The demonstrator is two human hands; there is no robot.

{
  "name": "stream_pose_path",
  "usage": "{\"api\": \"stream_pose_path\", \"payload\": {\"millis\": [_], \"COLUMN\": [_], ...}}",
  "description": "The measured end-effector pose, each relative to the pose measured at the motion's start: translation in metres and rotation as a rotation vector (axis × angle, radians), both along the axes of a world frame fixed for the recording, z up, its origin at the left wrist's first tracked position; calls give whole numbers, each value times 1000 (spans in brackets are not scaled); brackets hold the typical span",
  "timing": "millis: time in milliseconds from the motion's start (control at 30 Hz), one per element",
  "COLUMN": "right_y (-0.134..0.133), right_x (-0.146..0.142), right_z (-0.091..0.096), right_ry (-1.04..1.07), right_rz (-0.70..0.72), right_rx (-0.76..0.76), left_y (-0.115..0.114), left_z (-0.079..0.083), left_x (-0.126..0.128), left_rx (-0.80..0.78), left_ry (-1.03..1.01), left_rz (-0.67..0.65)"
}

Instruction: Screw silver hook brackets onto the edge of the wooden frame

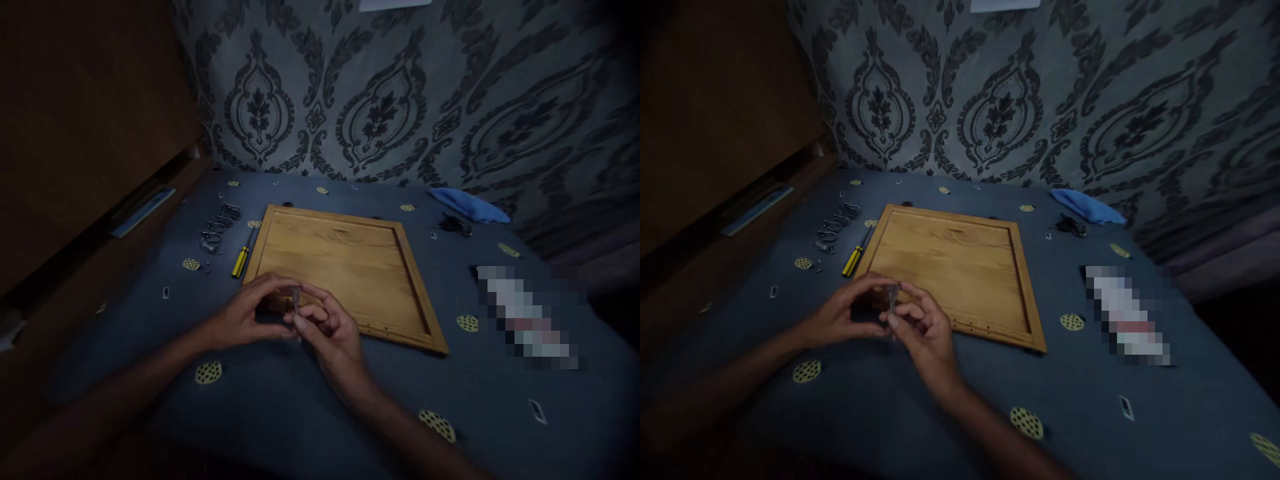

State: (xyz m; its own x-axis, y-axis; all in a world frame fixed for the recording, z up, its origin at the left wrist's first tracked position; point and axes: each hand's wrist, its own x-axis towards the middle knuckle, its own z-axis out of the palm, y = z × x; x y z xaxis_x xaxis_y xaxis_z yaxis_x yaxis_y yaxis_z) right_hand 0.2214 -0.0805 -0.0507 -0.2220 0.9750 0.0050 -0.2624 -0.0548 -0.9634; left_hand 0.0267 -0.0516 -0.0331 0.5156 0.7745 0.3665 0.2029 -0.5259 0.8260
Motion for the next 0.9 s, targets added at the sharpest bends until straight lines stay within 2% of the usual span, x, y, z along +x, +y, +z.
{"api": "stream_pose_path", "payload": {"millis": [167,267,367,633,900], "right_y": [4,6,6,9,15], "right_x": [-4,-4,-5,-8,2], "right_z": [1,1,-1,-2,5], "right_ry": [235,303,306,111,-335], "right_rz": [86,146,145,65,-104], "right_rx": [-147,-178,-174,-29,328], "left_y": [0,0,0,2,21], "left_z": [-3,-5,-8,-6,14], "left_x": [1,2,4,3,-34], "left_rx": [32,43,75,128,99], "left_ry": [-24,-42,-40,1,128], "left_rz": [12,45,67,151,250]}}
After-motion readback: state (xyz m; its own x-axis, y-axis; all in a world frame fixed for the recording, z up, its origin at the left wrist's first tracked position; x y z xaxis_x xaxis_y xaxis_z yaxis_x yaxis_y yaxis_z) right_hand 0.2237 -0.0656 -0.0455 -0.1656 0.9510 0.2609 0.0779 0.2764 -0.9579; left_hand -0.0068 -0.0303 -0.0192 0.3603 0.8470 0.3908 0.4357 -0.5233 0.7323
